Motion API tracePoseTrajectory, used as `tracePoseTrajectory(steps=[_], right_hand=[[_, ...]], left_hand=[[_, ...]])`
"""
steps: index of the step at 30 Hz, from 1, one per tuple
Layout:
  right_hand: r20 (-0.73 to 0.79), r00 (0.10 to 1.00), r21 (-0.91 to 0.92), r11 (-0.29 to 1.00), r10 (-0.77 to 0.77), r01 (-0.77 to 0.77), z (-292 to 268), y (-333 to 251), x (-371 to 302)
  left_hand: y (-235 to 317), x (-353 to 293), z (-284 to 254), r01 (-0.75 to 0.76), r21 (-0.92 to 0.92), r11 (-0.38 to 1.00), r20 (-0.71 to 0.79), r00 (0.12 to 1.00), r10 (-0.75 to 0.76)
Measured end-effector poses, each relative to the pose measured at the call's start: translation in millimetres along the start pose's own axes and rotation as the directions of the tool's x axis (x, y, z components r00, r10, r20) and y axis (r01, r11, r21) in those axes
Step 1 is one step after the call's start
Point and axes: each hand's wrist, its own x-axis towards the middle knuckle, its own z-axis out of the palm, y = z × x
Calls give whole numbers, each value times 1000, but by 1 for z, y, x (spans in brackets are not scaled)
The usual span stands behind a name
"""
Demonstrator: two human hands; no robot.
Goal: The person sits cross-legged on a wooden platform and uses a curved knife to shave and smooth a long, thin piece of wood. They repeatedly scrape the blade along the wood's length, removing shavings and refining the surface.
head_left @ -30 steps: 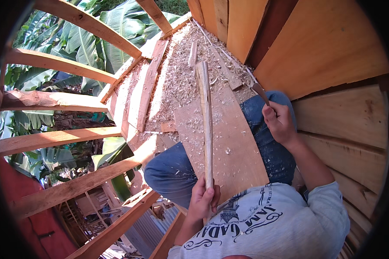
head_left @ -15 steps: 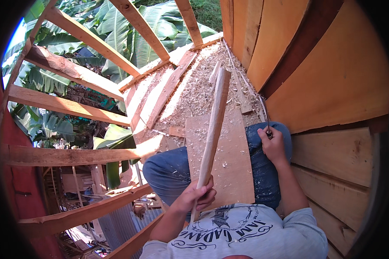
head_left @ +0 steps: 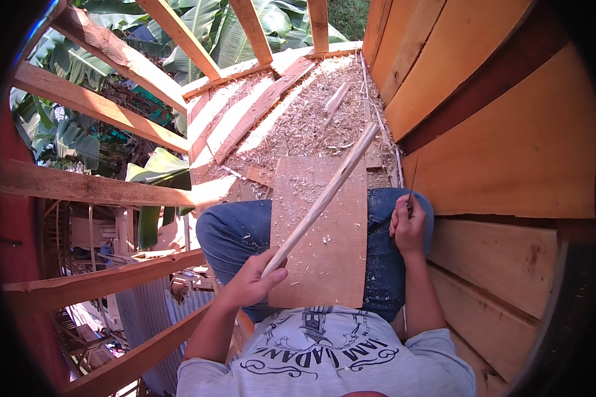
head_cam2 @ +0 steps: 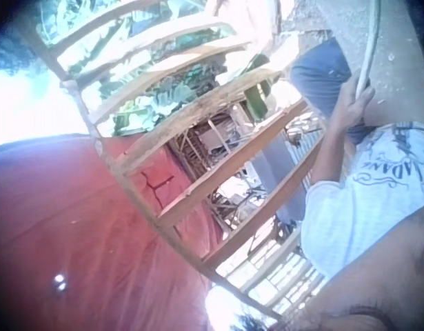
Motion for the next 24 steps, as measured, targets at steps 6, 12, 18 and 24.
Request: tracePoseTrajectory(steps=[6, 12, 18, 24], right_hand=[[29, 999, 54, 998, -42, 41, -4, 9, -6], [127, 988, -304, 945, -85, 121, 13, -7, -17], [372, 890, -549, 711, -264, 440, 72, -37, -38], [454, 862, -670, 552, -226, 497, 95, -40, -39]], left_hand=[[-41, -14, -16, 9, 168, 986, -120, 993, 12], [-61, -13, -22, -25, 167, 986, -142, 989, 49], [-57, -7, -27, 1, 152, 988, -118, 993, 17], [-59, -4, -29, 21, 152, 988, -102, 995, -6]])
